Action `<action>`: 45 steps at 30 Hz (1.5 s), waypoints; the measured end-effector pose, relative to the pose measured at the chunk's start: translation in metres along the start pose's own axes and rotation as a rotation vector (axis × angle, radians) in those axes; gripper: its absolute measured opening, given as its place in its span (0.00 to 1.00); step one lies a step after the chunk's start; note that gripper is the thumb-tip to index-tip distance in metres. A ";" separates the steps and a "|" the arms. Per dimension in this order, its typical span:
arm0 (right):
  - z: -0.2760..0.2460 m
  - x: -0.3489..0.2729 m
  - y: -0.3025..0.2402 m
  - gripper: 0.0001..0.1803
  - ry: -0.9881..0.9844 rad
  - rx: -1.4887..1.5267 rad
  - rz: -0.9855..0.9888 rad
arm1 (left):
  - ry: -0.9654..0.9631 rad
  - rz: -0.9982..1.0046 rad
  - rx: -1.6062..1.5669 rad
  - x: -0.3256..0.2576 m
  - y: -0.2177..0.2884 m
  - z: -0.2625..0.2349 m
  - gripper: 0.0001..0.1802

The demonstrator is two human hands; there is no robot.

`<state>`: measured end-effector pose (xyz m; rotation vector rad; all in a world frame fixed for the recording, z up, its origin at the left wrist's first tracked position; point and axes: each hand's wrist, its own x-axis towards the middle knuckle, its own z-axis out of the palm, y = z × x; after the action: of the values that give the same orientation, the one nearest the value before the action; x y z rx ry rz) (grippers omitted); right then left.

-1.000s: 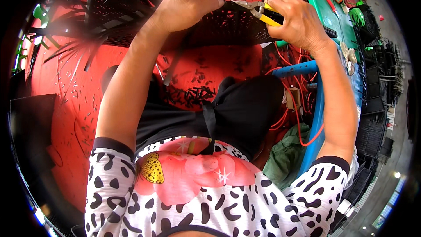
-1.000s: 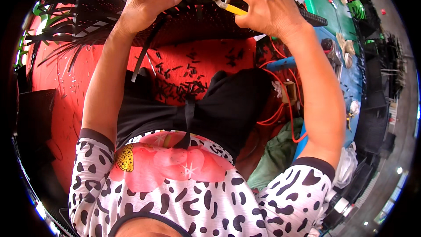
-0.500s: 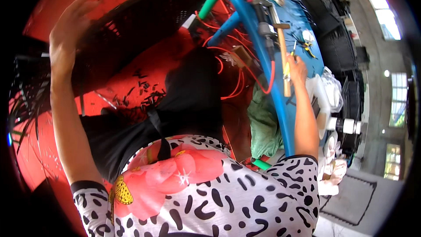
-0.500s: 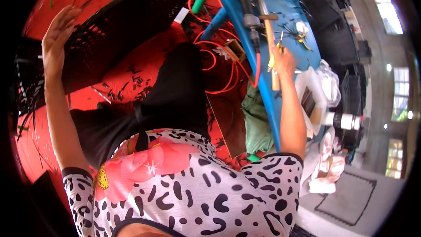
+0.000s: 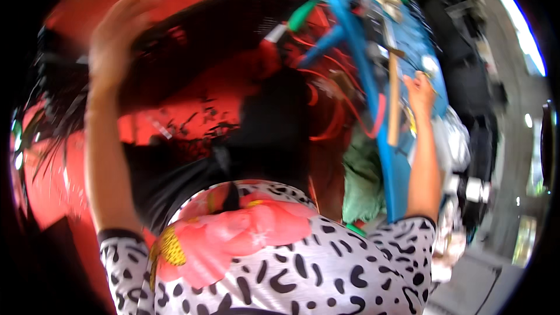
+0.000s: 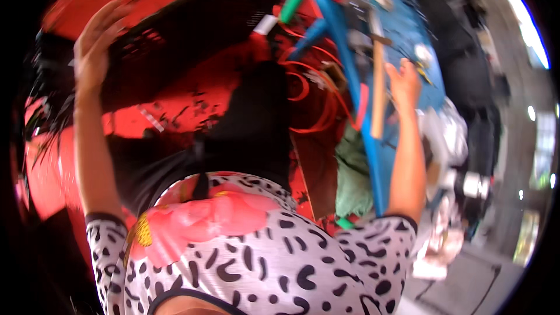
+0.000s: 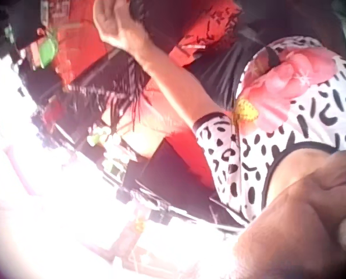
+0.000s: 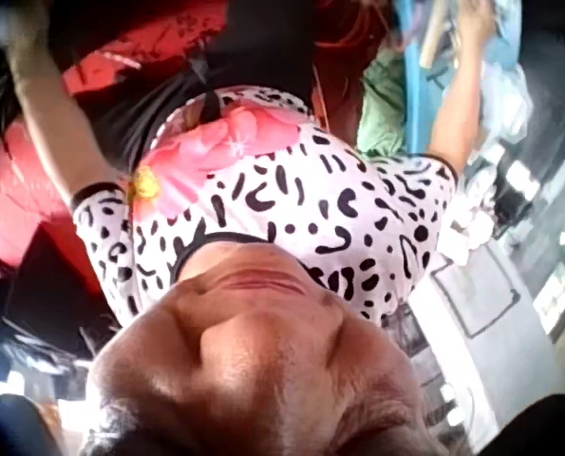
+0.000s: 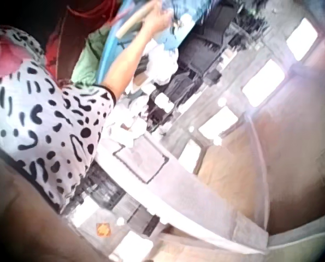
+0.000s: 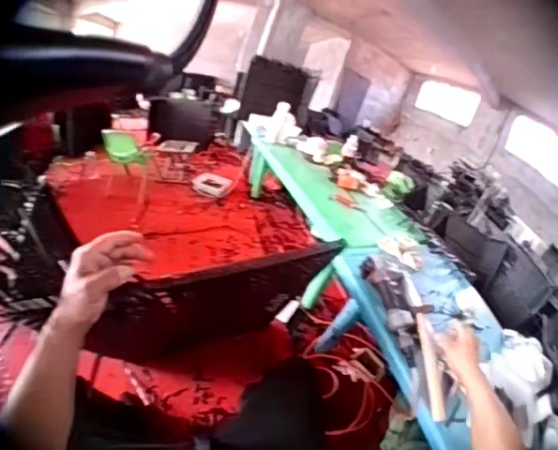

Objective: The person secures black plastic strips onto a chair frame by hand and with tools. They use a staple gun to fix the strips in place, pliers to pull them tight and trim the ends, and a hammer to flatten staples.

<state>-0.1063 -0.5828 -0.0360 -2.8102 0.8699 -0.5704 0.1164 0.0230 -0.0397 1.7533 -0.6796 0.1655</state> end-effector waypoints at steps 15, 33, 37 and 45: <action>0.055 -0.059 -0.436 0.21 -0.297 0.614 -1.031 | 0.319 0.121 -0.561 -0.006 0.021 0.035 0.30; 0.078 -0.104 -0.385 0.10 -0.456 1.567 -0.637 | -0.099 -0.007 0.995 -0.025 0.031 0.051 0.14; 0.064 -0.116 -0.389 0.12 -0.501 1.612 -0.510 | -0.033 0.109 0.844 -0.039 0.040 0.056 0.07; 0.013 -0.117 -0.382 0.15 -0.478 1.361 -0.698 | 0.029 0.120 0.816 -0.066 0.050 0.066 0.06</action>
<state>0.0061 -0.2019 0.0090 -1.6946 -0.5105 -0.3009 0.0213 -0.0213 -0.0470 2.4739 -0.7517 0.6178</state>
